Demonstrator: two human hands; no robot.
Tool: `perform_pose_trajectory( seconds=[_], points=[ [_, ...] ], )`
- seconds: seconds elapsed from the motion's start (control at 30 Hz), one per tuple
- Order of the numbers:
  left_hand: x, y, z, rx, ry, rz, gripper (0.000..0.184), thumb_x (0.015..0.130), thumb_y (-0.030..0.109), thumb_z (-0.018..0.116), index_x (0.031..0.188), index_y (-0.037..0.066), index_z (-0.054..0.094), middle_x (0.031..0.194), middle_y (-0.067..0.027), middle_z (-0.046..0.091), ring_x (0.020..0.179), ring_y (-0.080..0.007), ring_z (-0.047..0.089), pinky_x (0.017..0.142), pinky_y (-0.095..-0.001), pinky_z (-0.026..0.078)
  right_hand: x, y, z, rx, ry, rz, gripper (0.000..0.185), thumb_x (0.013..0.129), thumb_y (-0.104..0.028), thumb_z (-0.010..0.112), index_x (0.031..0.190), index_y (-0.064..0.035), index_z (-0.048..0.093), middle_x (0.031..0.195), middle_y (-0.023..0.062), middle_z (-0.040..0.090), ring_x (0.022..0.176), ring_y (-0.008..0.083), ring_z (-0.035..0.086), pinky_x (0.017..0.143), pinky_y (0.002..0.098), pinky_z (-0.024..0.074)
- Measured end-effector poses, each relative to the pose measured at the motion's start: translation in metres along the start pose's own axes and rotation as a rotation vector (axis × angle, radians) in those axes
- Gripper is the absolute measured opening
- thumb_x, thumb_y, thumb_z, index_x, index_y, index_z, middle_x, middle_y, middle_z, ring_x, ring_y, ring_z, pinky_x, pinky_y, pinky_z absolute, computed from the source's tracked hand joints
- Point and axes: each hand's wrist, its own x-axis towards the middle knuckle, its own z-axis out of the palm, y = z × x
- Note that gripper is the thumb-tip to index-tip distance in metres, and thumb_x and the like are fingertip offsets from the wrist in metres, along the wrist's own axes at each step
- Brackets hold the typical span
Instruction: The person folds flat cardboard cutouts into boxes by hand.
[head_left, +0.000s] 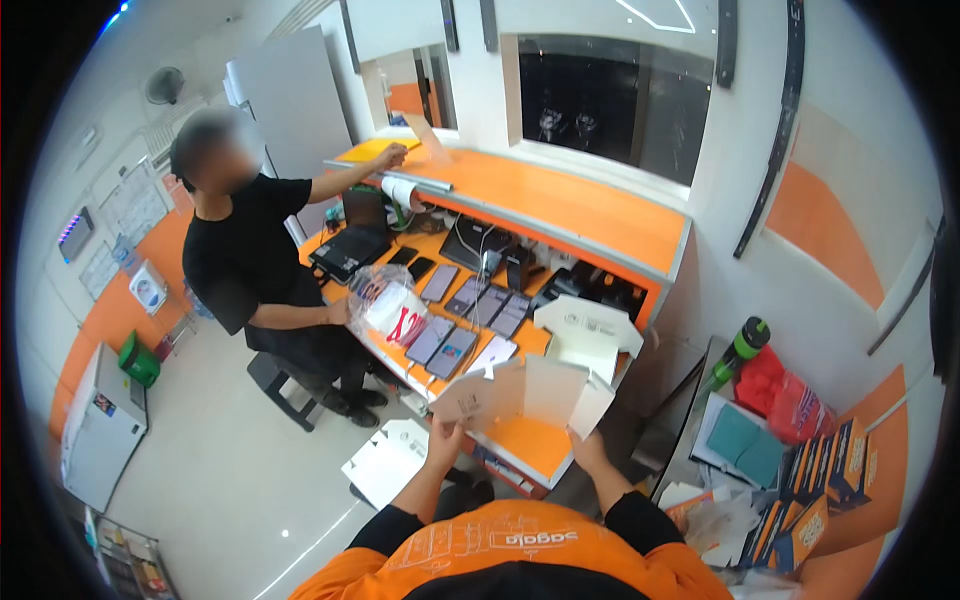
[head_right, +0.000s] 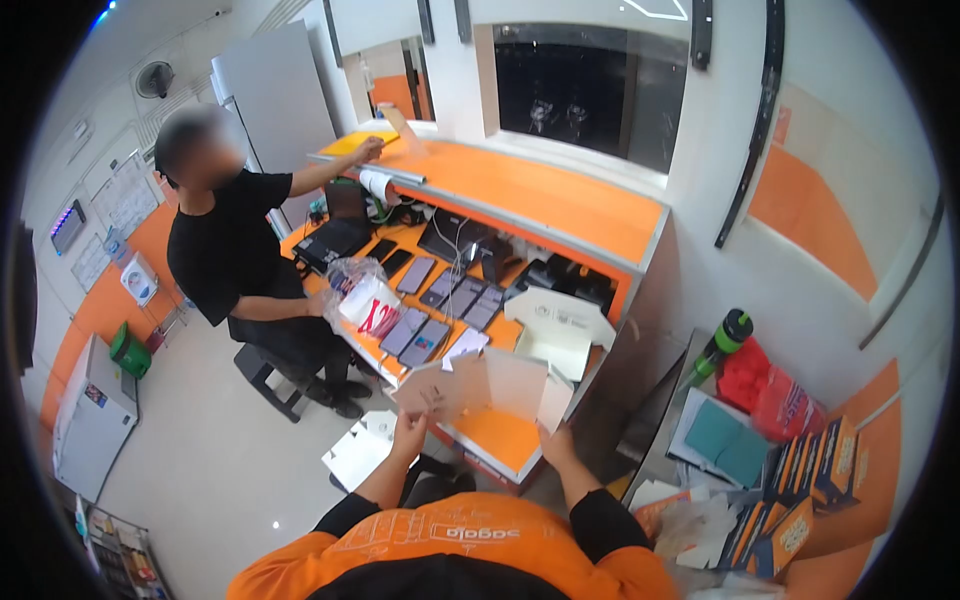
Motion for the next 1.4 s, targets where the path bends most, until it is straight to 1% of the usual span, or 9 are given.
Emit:
perform_pose_trajectory(
  seconds=[0.1, 0.23, 0.4, 0.5, 0.8, 1.1, 1.2, 1.3, 1.4],
  points=[
    [0.004, -0.007, -0.003, 0.079, 0.032, 0.011, 0.035, 0.097, 0.013, 0.061, 0.126, -0.003, 0.05, 0.11, -0.0129, 0.067, 0.103, -0.019, 0.064, 0.091, -0.0322, 0.049, 0.001, 0.001, -0.002, 0.075, -0.043, 0.052, 0.032, 0.093, -0.013, 0.058, 0.122, 0.0008, 0.058, 0.117, 0.0202, 0.065, 0.111, 0.0327, 0.063, 0.092, 0.0393, 0.0481],
    [-0.002, 0.029, -0.001, -0.001, 0.036, -0.014, 0.038, 0.098, 0.014, 0.062, 0.129, -0.003, 0.048, 0.118, -0.0135, 0.064, 0.11, -0.0177, 0.061, 0.094, -0.0315, 0.047, 0.003, -0.017, -0.007, 0.175, -0.072, 0.136, 0.031, 0.095, -0.014, 0.058, 0.119, 0.0049, 0.058, 0.107, 0.0143, 0.068, 0.1, 0.0236, 0.065, 0.09, 0.0349, 0.0486],
    [-0.01, 0.058, -0.014, 0.0, 0.02, -0.024, 0.042, 0.095, 0.012, 0.063, 0.131, -0.004, 0.05, 0.118, -0.0131, 0.064, 0.105, -0.0181, 0.062, 0.091, -0.0303, 0.049, -0.001, -0.056, -0.027, 0.386, -0.172, 0.215, 0.022, 0.096, -0.013, 0.055, 0.109, 0.0047, 0.058, 0.085, 0.0056, 0.063, 0.075, 0.0138, 0.061, 0.068, 0.03, 0.0491],
    [-0.019, 0.053, -0.031, -0.127, 0.023, -0.237, 0.042, 0.094, 0.01, 0.062, 0.131, -0.004, 0.05, 0.117, -0.0123, 0.064, 0.106, -0.0182, 0.062, 0.091, -0.0309, 0.05, -0.01, -0.09, -0.039, 0.323, -0.315, 0.315, 0.023, 0.097, -0.013, 0.055, 0.111, 0.0047, 0.057, 0.086, 0.0074, 0.064, 0.072, 0.014, 0.061, 0.066, 0.0306, 0.05],
    [-0.081, 0.021, -0.06, -0.183, 0.111, -0.367, 0.037, 0.091, 0.005, 0.062, 0.126, -0.004, 0.054, 0.112, -0.0135, 0.067, 0.098, -0.0214, 0.067, 0.088, -0.0323, 0.054, -0.075, -0.057, -0.019, 0.518, -0.429, 0.411, 0.025, 0.099, -0.008, 0.054, 0.12, 0.0037, 0.048, 0.09, 0.0102, 0.061, 0.073, 0.0168, 0.061, 0.059, 0.0328, 0.0541],
    [-0.082, -0.004, -0.062, -0.52, 0.132, -0.678, 0.049, 0.097, 0.022, 0.06, 0.135, -0.005, 0.045, 0.127, -0.0158, 0.06, 0.113, -0.0262, 0.062, 0.097, -0.0374, 0.05, -0.105, -0.02, 0.0, 0.672, -0.382, 0.609, 0.023, 0.101, -0.013, 0.053, 0.119, -0.0001, 0.049, 0.094, 0.0097, 0.06, 0.081, 0.0185, 0.06, 0.058, 0.0353, 0.0543],
    [-0.096, -0.009, -0.056, -0.765, 0.11, -0.834, 0.044, 0.099, 0.026, 0.06, 0.133, 0.0, 0.049, 0.124, -0.0106, 0.059, 0.111, -0.0233, 0.059, 0.096, -0.0374, 0.048, -0.103, -0.039, -0.003, 0.648, -0.38, 0.692, 0.022, 0.101, -0.015, 0.053, 0.118, -0.0007, 0.049, 0.093, 0.0097, 0.061, 0.079, 0.0187, 0.061, 0.054, 0.0342, 0.0539],
    [-0.123, -0.022, -0.038, -0.633, -0.081, -0.847, 0.037, 0.099, 0.027, 0.059, 0.128, 0.005, 0.053, 0.118, -0.0062, 0.059, 0.104, -0.0187, 0.057, 0.092, -0.0366, 0.046, -0.101, -0.054, 0.002, 0.573, -0.312, 0.65, 0.024, 0.101, -0.018, 0.053, 0.117, -0.0006, 0.05, 0.088, 0.0094, 0.061, 0.071, 0.0195, 0.062, 0.051, 0.033, 0.0537],
    [-0.127, -0.019, -0.034, -0.507, -0.015, -0.936, 0.031, 0.097, 0.028, 0.064, 0.121, 0.011, 0.058, 0.106, -0.0019, 0.061, 0.093, -0.014, 0.057, 0.084, -0.031, 0.049, -0.096, -0.057, 0.006, 0.528, -0.314, 0.597, 0.027, 0.103, -0.025, 0.05, 0.117, -0.0016, 0.05, 0.083, 0.0107, 0.062, 0.063, 0.0216, 0.063, 0.049, 0.0345, 0.0532]
  ],
)
